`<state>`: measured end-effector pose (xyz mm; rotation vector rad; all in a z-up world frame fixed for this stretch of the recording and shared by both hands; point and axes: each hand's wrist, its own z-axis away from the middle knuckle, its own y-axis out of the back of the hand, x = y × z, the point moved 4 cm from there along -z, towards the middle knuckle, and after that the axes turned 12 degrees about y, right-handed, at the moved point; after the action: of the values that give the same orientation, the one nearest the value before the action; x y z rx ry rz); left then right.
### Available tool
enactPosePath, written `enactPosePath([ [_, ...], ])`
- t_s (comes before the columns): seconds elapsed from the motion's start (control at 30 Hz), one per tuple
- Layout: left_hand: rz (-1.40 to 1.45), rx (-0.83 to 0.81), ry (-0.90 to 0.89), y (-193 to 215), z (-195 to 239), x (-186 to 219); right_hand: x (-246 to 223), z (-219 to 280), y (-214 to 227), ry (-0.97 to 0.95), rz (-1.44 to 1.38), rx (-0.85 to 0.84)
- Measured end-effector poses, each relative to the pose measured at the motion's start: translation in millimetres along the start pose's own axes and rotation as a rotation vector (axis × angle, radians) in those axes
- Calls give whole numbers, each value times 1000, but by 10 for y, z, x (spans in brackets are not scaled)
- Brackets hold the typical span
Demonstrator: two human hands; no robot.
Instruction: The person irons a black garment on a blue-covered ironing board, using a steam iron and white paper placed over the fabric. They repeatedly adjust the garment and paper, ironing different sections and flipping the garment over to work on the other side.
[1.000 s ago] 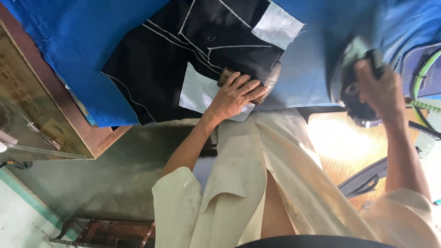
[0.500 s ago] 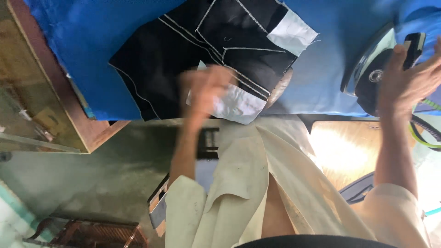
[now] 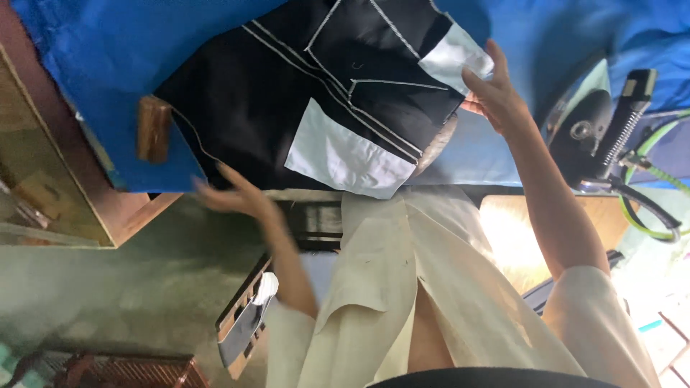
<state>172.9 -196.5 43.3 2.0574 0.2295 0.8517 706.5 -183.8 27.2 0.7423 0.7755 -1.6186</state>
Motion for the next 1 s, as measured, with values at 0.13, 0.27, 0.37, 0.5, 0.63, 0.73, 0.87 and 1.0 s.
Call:
enactPosePath([
  [0.13, 674, -664, 1340, 32, 1827, -168, -154, 81, -89, -64, 142, 165],
  [0.27, 215, -1210, 915, 261, 2069, 341, -151, 107, -60, 291, 557, 205],
  [0.37, -6, -1259, 651, 198, 2334, -17, -250, 325, 18, 503, 824, 310],
  [0.5, -132, -1521, 467, 55, 2601, 40, 2, 308, 97, 822, 944, 311],
  [0.63, -397, -1639, 207, 25, 2413, 220, -78, 529, -109, 841, 1098, 509],
  [0.73, -268, -1597, -157, 185, 1896, 658, 155, 824, -469, 954, 1023, 490],
  [0.87, 315, -730, -916, 294, 1378, 1698, 726, 933, -931, 1104, 1279, 230],
  [1.0, 441, -580, -1250, -274, 1401, 1911, 729, 936, -878, 1054, 1216, 241],
])
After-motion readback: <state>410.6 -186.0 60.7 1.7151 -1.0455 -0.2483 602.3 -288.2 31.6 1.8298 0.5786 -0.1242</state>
